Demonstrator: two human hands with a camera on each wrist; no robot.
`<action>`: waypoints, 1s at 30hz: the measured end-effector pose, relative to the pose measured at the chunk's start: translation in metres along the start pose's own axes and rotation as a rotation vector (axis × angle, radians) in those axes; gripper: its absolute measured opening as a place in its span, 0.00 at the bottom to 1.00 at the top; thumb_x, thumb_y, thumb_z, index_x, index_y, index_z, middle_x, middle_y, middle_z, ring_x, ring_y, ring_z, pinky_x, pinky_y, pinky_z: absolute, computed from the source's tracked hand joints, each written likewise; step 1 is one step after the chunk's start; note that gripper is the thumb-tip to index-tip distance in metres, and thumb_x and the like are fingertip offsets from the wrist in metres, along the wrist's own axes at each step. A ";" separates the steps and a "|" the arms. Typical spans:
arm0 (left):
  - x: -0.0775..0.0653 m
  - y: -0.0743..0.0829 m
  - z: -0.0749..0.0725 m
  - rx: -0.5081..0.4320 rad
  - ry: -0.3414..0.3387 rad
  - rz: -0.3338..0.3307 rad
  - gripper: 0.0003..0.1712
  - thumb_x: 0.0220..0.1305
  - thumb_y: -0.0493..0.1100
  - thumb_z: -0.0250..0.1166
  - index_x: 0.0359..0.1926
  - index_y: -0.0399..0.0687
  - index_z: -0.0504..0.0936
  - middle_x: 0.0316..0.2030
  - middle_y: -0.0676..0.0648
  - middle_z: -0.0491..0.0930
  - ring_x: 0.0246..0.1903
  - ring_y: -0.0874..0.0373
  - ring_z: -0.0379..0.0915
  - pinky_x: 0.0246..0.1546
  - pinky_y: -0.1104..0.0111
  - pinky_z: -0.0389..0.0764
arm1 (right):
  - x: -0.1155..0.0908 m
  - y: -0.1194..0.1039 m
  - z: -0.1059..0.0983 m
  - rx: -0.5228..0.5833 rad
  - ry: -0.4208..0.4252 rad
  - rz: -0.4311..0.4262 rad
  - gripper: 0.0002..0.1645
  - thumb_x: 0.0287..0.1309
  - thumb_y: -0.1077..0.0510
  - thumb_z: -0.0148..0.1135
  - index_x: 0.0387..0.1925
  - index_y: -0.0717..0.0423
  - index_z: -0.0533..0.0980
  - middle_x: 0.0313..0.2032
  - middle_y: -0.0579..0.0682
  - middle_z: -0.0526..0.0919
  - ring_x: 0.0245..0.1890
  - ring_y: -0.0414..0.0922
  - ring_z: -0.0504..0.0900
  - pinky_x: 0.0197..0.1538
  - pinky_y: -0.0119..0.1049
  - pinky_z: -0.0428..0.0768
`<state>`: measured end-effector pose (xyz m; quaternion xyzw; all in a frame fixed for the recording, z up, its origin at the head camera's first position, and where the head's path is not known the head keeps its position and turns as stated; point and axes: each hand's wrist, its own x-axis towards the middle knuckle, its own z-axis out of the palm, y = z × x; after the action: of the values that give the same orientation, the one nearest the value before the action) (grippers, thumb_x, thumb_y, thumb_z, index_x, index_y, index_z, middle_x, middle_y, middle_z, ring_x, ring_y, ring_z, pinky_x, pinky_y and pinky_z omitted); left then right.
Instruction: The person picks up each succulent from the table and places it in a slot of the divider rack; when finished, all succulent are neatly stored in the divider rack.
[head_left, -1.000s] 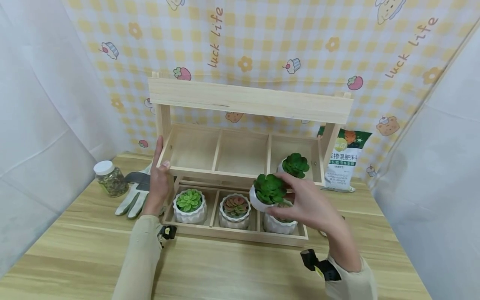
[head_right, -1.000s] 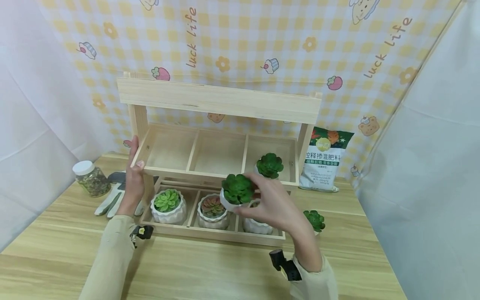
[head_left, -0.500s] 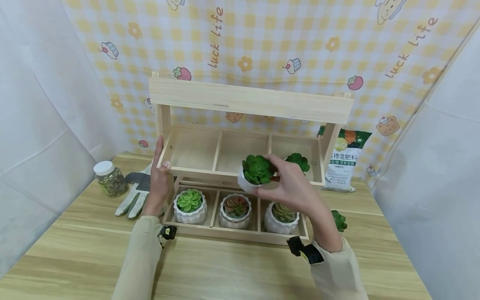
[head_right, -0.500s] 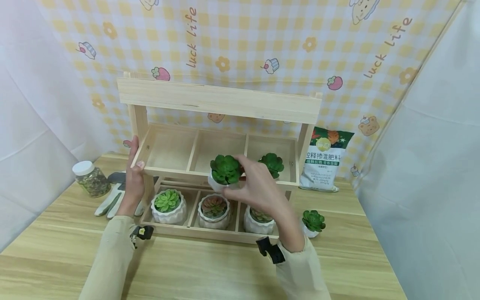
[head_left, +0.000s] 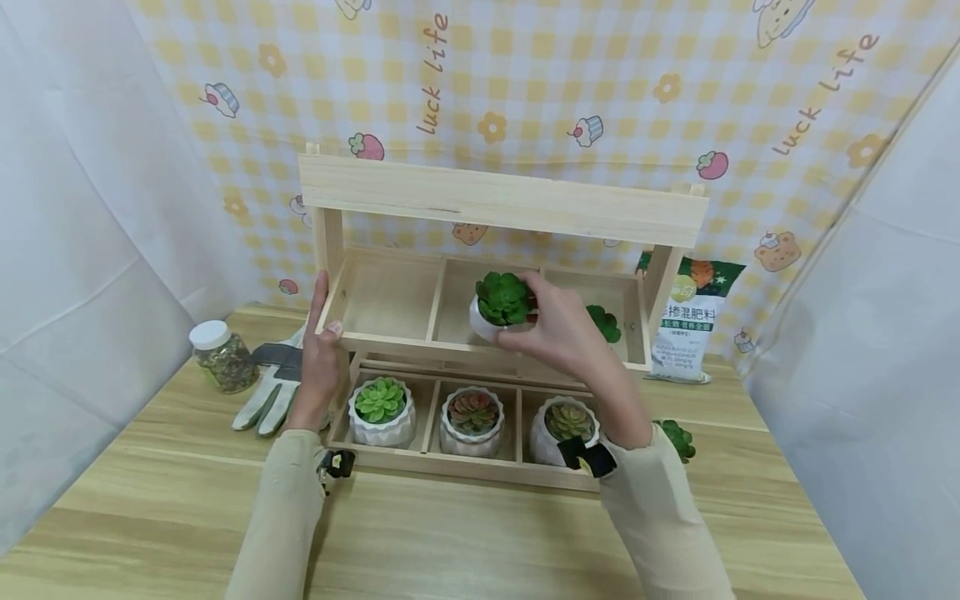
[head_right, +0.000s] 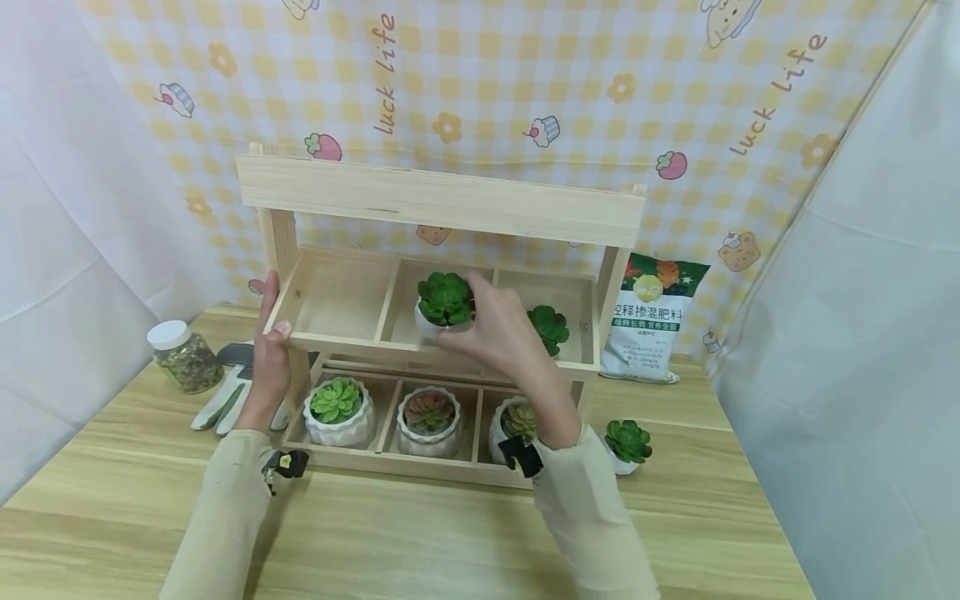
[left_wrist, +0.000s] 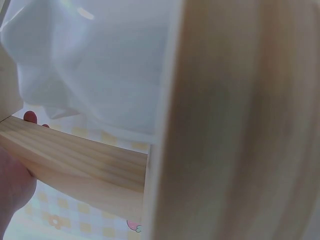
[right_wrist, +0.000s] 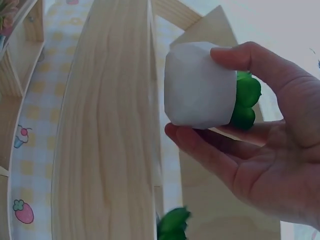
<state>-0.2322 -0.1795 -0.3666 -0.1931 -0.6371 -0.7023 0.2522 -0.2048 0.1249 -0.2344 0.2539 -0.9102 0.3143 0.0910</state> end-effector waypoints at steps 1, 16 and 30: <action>-0.001 0.005 0.002 0.000 0.000 0.000 0.40 0.59 0.41 0.43 0.74 0.53 0.43 0.72 0.46 0.42 0.67 0.48 0.44 0.62 0.60 0.52 | 0.003 0.000 0.001 -0.003 -0.004 0.007 0.38 0.41 0.54 0.67 0.57 0.61 0.68 0.37 0.52 0.79 0.33 0.46 0.76 0.35 0.39 0.75; 0.003 -0.015 -0.005 -0.034 0.012 0.006 0.41 0.57 0.38 0.42 0.73 0.54 0.44 0.71 0.47 0.44 0.67 0.48 0.47 0.62 0.60 0.54 | 0.035 0.002 0.025 -0.114 0.009 0.074 0.31 0.41 0.54 0.71 0.48 0.62 0.72 0.39 0.55 0.81 0.37 0.51 0.78 0.42 0.43 0.76; -0.001 0.013 0.006 0.107 0.004 0.048 0.40 0.59 0.41 0.41 0.73 0.44 0.43 0.72 0.44 0.42 0.68 0.48 0.43 0.63 0.63 0.49 | 0.042 0.007 0.037 -0.124 0.025 0.170 0.49 0.43 0.55 0.71 0.64 0.66 0.59 0.56 0.66 0.68 0.54 0.61 0.69 0.54 0.48 0.70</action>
<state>-0.2239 -0.1741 -0.3561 -0.1931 -0.6684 -0.6614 0.2802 -0.2452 0.0900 -0.2534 0.1657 -0.9449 0.2671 0.0910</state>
